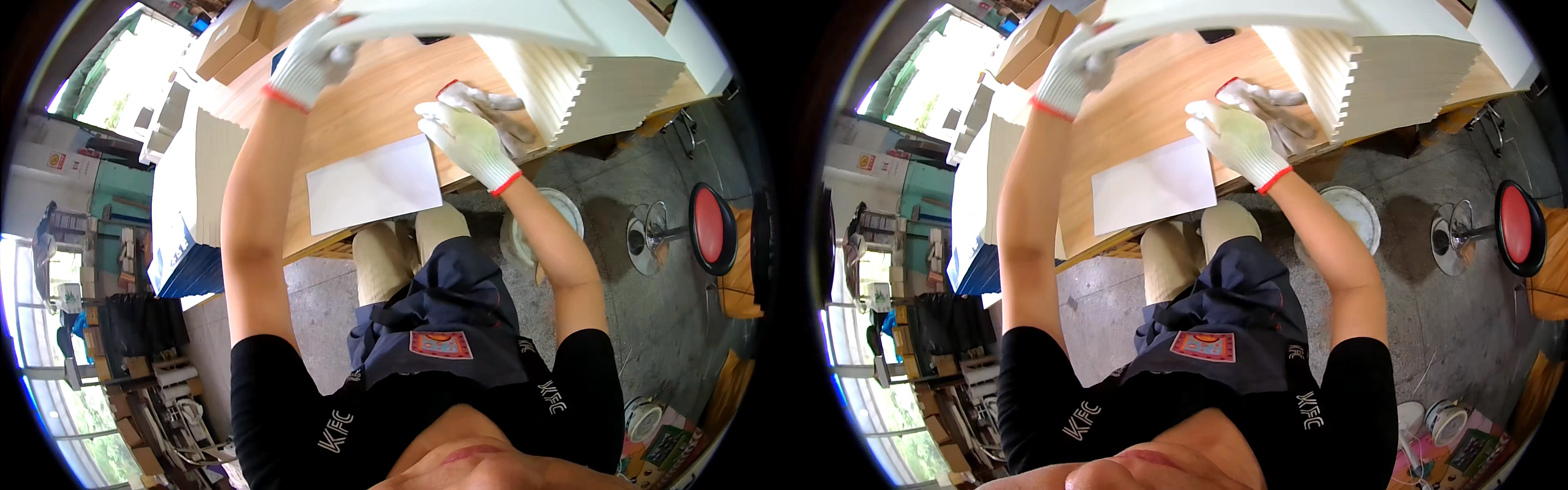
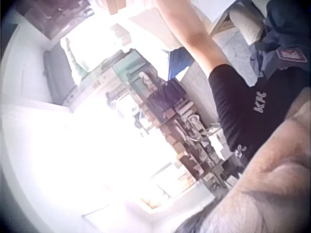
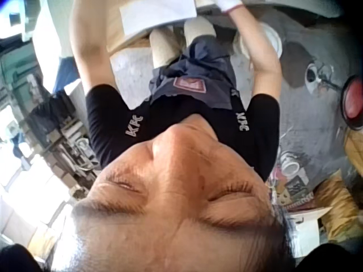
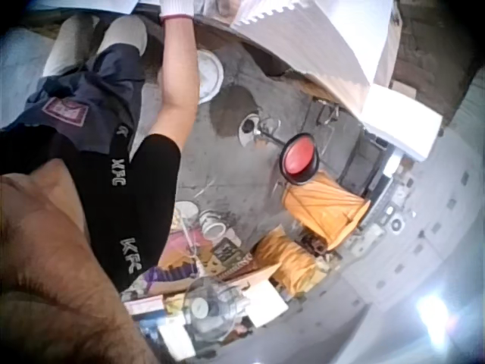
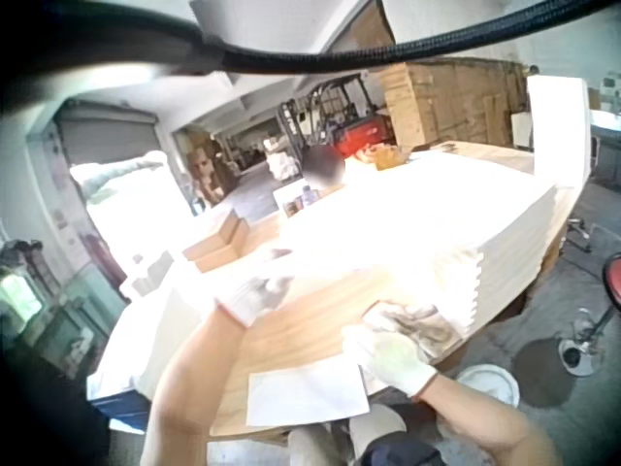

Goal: The person stacks logbooks by taking one from a pile, folding its blue cover over a white interior sheet, and placing it on a growing stack on a table.

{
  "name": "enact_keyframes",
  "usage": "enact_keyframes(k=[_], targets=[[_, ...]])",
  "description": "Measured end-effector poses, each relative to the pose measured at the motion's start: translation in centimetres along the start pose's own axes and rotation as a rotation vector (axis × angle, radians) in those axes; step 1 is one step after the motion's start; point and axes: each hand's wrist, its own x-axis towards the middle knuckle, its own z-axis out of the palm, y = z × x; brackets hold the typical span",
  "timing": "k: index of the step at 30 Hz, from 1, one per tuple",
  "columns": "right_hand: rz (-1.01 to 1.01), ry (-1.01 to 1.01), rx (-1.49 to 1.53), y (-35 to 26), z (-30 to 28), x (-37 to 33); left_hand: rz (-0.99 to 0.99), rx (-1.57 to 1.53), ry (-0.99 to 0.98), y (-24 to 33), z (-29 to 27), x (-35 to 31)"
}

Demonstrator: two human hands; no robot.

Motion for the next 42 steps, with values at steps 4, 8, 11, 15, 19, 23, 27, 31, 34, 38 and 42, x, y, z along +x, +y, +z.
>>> enact_keyframes(k=[4, 8, 11, 15, 19, 23, 27, 31, 34, 38, 42], targets=[[-0.247, -0.333, -0.423, -2.2, 5.5, 1.8, 0.027, -0.138, 0.136, -3.0, -12.0, -6.5], [-0.450, -0.205, -0.638, -0.6, 9.9, 2.0, -0.081, -0.074, 0.275, -6.9, -16.7, -8.2], [-0.341, -0.343, -0.537, -0.9, 9.5, 1.8, -0.075, -0.108, 0.469, -10.3, -16.0, -9.3], [-0.256, -0.564, -0.482, -1.1, 8.0, 2.3, -0.062, -0.170, 0.445, -12.9, -17.4, -10.8], [-0.241, -0.379, -0.646, -0.8, 7.3, 2.4, -0.058, -0.418, 0.549, -13.9, -18.6, -11.5], [-0.001, -0.137, -0.102, 2.7, 3.3, 3.5, -0.061, -0.650, 0.359, -16.1, -20.9, -12.5], [0.862, -0.225, 0.646, -3.3, 0.8, 4.8, -0.078, -0.476, 0.462, -16.7, -20.5, -14.0], [0.695, -0.314, 0.313, -5.8, 0.5, 4.8, -0.116, -0.110, 0.423, -16.5, -19.1, -13.7], [0.590, -0.325, 0.188, 1.6, 1.1, 4.8, -0.083, 0.052, 0.362, -18.3, -19.6, -12.3], [0.564, -0.401, 0.098, -0.9, 1.7, 4.5, -0.123, 0.184, 0.350, -18.3, -20.0, -12.9], [0.701, -0.387, 0.115, -0.9, 1.3, 4.6, -0.166, 0.796, 0.484, -17.5, -19.1, -14.2]])
